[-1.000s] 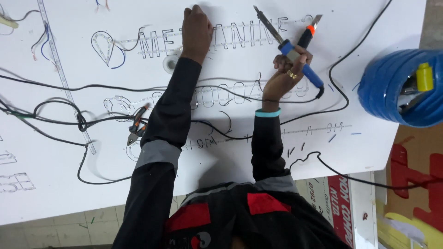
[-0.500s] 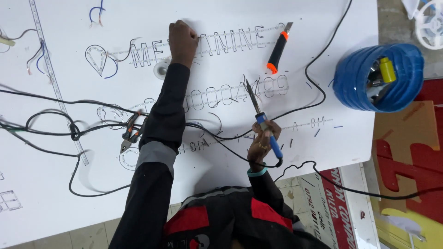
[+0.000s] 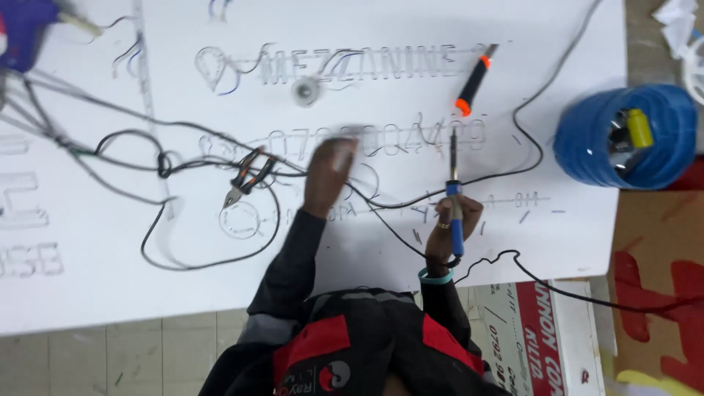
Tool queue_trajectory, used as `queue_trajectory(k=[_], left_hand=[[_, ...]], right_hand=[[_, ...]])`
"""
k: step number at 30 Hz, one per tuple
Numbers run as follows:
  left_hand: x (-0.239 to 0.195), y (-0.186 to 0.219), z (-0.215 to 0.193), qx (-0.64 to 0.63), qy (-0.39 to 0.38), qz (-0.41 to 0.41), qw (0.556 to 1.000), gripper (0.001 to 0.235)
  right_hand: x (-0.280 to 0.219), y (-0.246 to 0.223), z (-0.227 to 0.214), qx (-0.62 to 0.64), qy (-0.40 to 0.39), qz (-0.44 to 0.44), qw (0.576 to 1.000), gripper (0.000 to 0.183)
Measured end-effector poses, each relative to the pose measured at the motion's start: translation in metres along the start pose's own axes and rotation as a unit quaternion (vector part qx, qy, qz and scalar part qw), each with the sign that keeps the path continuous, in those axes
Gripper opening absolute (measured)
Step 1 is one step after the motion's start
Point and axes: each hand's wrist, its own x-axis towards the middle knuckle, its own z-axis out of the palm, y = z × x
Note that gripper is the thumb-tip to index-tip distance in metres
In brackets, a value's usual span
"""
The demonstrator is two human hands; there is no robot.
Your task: Soldering electrical wires to LED strips on a sign template in a fabrication area.
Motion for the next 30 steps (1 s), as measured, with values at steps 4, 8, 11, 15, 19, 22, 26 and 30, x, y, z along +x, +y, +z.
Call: queue_trajectory(k=[4, 8, 11, 15, 19, 22, 26, 30], left_hand=[[-0.101, 0.001, -0.016, 0.032, -0.074, 0.048, 0.996, 0.054], [-0.155, -0.004, -0.032, 0.041, -0.084, -0.006, 0.996, 0.037], [-0.174, -0.017, -0.041, 0.080, -0.033, -0.061, 0.994, 0.024], [-0.152, -0.068, -0.077, 0.126, 0.109, -0.184, 0.969, 0.024], [-0.134, -0.126, -0.104, 0.190, 0.176, -0.167, 0.951, 0.072], [-0.132, -0.186, -0.094, 0.214, 0.180, -0.117, 0.953, 0.065], [-0.144, -0.165, -0.116, 0.136, 0.132, -0.146, 0.971, 0.064], [-0.155, -0.127, -0.146, -0.027, 0.263, -0.221, 0.939, 0.057]], right_hand=[[-0.006, 0.003, -0.002, -0.069, -0.038, -0.038, 0.996, 0.041], [-0.019, -0.003, 0.008, -0.139, -0.045, -0.051, 0.988, 0.025], [-0.027, -0.009, 0.006, -0.138, -0.071, -0.055, 0.986, 0.021], [-0.036, -0.019, 0.013, -0.099, -0.070, -0.044, 0.992, 0.023], [-0.044, -0.029, 0.019, -0.051, -0.080, -0.053, 0.994, 0.024], [-0.047, -0.039, 0.024, -0.027, -0.083, -0.068, 0.994, 0.023], [-0.045, -0.029, 0.013, -0.006, -0.073, -0.058, 0.996, 0.022], [-0.043, -0.027, 0.003, -0.008, -0.039, -0.033, 0.999, 0.023]])
